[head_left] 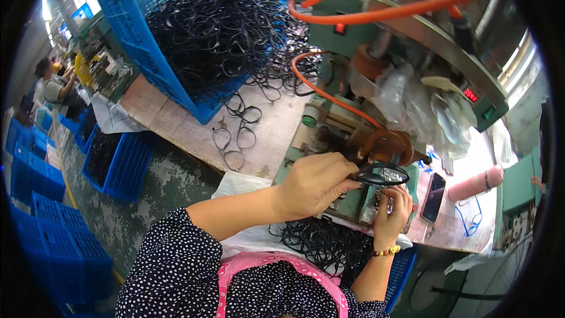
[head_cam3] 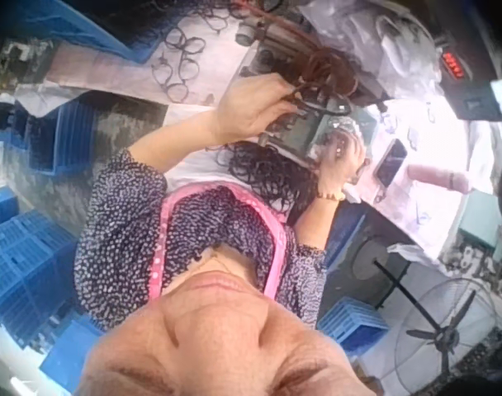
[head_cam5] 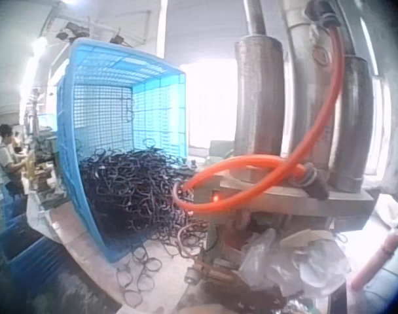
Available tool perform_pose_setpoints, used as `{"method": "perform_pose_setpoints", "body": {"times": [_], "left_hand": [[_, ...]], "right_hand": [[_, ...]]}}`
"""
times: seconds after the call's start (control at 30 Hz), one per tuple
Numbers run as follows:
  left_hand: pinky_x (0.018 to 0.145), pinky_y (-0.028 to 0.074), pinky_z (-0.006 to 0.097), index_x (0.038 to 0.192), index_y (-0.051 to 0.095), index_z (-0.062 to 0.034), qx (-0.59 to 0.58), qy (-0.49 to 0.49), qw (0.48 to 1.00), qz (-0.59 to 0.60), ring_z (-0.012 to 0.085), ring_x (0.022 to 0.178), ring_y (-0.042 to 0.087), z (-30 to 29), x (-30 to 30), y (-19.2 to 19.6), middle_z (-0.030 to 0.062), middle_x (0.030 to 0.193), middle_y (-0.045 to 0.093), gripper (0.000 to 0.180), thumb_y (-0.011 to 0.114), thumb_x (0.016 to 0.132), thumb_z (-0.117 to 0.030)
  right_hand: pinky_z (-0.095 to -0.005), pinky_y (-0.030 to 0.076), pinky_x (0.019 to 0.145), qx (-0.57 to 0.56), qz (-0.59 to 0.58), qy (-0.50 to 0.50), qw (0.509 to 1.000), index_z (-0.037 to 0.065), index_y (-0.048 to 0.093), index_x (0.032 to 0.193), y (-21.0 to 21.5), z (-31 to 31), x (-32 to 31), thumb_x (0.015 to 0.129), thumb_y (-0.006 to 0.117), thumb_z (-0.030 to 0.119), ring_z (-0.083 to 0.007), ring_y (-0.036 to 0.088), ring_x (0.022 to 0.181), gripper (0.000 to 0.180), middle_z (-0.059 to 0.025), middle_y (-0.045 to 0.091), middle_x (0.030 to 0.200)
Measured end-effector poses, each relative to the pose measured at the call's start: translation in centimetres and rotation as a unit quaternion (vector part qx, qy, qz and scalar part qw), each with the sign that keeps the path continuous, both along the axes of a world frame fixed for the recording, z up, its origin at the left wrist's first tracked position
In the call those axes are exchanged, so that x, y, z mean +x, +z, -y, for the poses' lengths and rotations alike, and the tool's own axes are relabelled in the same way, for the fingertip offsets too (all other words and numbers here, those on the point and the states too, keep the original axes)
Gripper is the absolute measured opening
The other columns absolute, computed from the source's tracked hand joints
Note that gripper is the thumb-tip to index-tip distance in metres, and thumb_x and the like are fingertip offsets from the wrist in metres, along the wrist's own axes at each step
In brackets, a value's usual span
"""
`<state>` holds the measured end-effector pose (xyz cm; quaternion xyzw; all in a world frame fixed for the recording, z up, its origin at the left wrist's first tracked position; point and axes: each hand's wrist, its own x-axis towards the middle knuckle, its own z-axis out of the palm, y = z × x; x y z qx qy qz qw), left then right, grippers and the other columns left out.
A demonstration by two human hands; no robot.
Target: The person repeatedly picks up black eyeglass frames, places them into a press machine, and attaches small metal components to the temples. They then remove the assembled frames and place them on the table, continuing the cycle with additional frames.
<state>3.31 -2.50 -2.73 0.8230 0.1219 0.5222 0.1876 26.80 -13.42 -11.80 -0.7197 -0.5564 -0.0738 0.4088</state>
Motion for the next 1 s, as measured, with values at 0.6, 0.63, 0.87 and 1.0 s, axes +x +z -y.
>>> {"method": "perform_pose_setpoints", "body": {"times": [0.6,0.63,0.87,1.0], "left_hand": [[0.083,0.049,0.047,0.099,0.054,-0.0028,-0.127,0.322,0.828,-0.442,0.0393,0.101,0.058,-3.6,-23.0,-11.8,0.0164,0.103,0.056,0.020,0.066,0.083,0.001],[0.082,0.049,0.047,0.100,0.054,-0.0026,-0.137,0.324,0.824,-0.445,0.0401,0.100,0.058,-3.5,-23.0,-11.6,0.0170,0.103,0.057,0.020,0.066,0.084,0.000],[0.058,0.044,0.027,0.107,0.054,-0.0030,-0.367,0.283,0.872,-0.157,0.0127,0.064,0.056,-1.7,-21.9,-8.9,0.0046,0.074,0.058,0.014,0.059,0.103,-0.016],[0.058,0.044,0.021,0.111,0.053,-0.0069,-0.389,0.181,0.903,0.018,0.0081,0.064,0.056,-0.7,-17.9,-5.3,0.0039,0.078,0.062,0.013,0.050,0.108,-0.019]], "right_hand": [[-0.0237,0.051,0.086,0.134,-0.415,0.074,0.897,-0.001,0.066,0.110,-0.6,1.0,-1.0,0.097,0.064,-0.005,-0.0100,0.065,0.096,0.015,-0.0044,0.070,0.103],[-0.0238,0.051,0.087,0.135,-0.423,0.078,0.892,-0.001,0.065,0.110,-0.5,1.1,-1.0,0.097,0.064,-0.005,-0.0101,0.065,0.096,0.014,-0.0047,0.071,0.104],[-0.0214,0.048,0.082,0.127,-0.446,0.085,0.882,0.001,0.066,0.103,0.6,1.6,-1.3,0.094,0.065,-0.007,-0.0071,0.061,0.090,0.012,0.0005,0.066,0.096],[-0.0208,0.047,0.083,0.135,-0.488,0.109,0.855,0.001,0.068,0.101,0.9,1.4,-1.7,0.094,0.065,-0.006,-0.0071,0.060,0.089,0.011,0.0007,0.066,0.096]]}}
